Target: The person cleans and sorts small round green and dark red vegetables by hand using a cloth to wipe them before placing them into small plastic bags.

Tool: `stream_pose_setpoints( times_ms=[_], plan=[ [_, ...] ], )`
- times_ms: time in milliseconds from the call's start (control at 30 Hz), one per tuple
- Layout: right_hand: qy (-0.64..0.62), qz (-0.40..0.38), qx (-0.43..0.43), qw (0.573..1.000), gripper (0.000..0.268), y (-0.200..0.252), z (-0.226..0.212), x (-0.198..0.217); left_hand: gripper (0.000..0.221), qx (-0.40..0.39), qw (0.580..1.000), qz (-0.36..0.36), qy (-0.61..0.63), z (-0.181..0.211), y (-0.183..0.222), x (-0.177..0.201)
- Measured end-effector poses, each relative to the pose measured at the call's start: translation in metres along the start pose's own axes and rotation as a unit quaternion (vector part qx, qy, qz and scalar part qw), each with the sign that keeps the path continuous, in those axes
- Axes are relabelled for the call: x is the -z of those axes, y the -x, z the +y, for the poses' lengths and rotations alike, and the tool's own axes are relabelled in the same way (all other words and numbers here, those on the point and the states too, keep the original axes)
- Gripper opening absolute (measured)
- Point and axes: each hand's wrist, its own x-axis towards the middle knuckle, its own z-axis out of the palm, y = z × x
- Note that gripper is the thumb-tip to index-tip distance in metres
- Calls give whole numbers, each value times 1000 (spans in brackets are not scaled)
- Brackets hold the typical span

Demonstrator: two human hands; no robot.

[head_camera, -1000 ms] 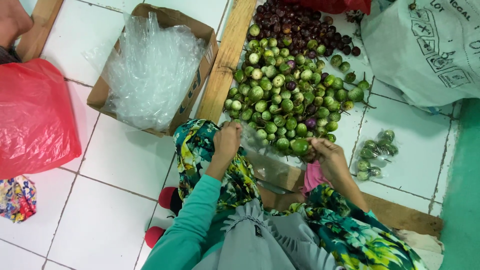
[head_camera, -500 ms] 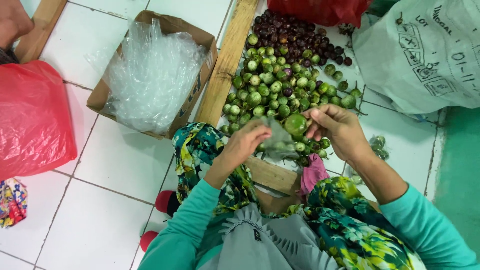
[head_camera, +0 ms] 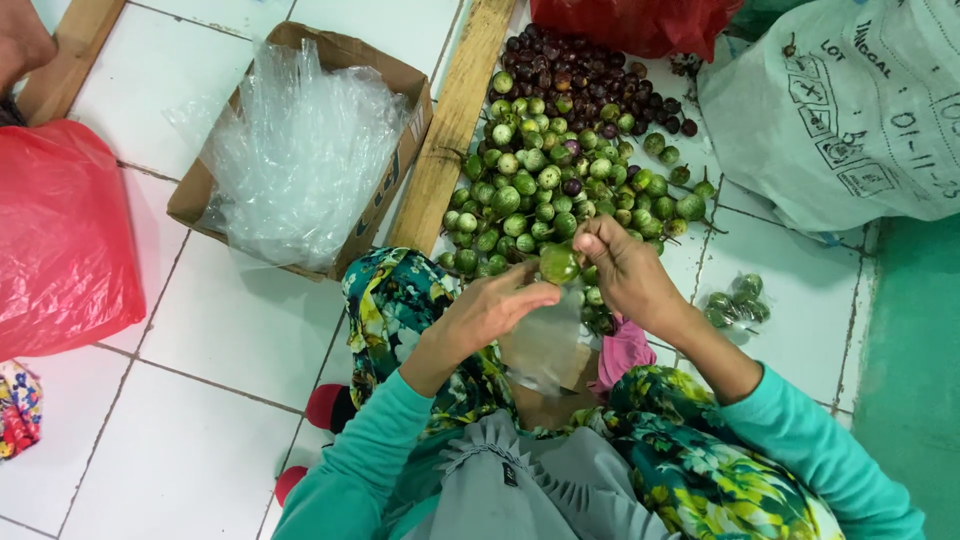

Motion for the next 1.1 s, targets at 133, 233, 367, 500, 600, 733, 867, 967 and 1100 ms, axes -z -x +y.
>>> stream_pose_setpoints(
  times_ms=[133, 233, 367, 500, 600, 733, 867, 967, 1100],
  plan=[
    [94, -6, -6, 996, 24, 7, -20, 2, 20, 6, 1000, -22, -7, 5, 4, 2],
    [121, -16, 35, 992, 23, 11, -13, 2, 20, 15, 999, -31, 9, 8, 5, 5],
    [166, -24, 38, 985, 22, 18, -6, -1, 20, -3, 1000, -30, 6, 8, 4, 7],
    [232, -8, 182, 955, 20, 25, -25, 0, 18, 32, 997, -65, 7, 10, 3, 3],
    [288, -86, 84, 950, 20, 25, -26, 0, 18, -13, 999, -37, 5, 4, 3, -10],
    [284, -57, 204, 935, 25, 28, -7, 0, 19, -27, 999, -28, 11, 11, 1, -7],
    [211, -90, 136, 964, 28, 30, -9, 4, 19, 7, 999, -44, 30, 25, 0, 6],
    [164, -96, 114, 975, 30, 31, -10, 8, 19, 8, 998, -51, 20, 24, 3, 14],
    [122, -45, 99, 987, 35, 32, -1, 17, 17, 42, 996, -80, -20, 12, 7, 14]
  ],
)
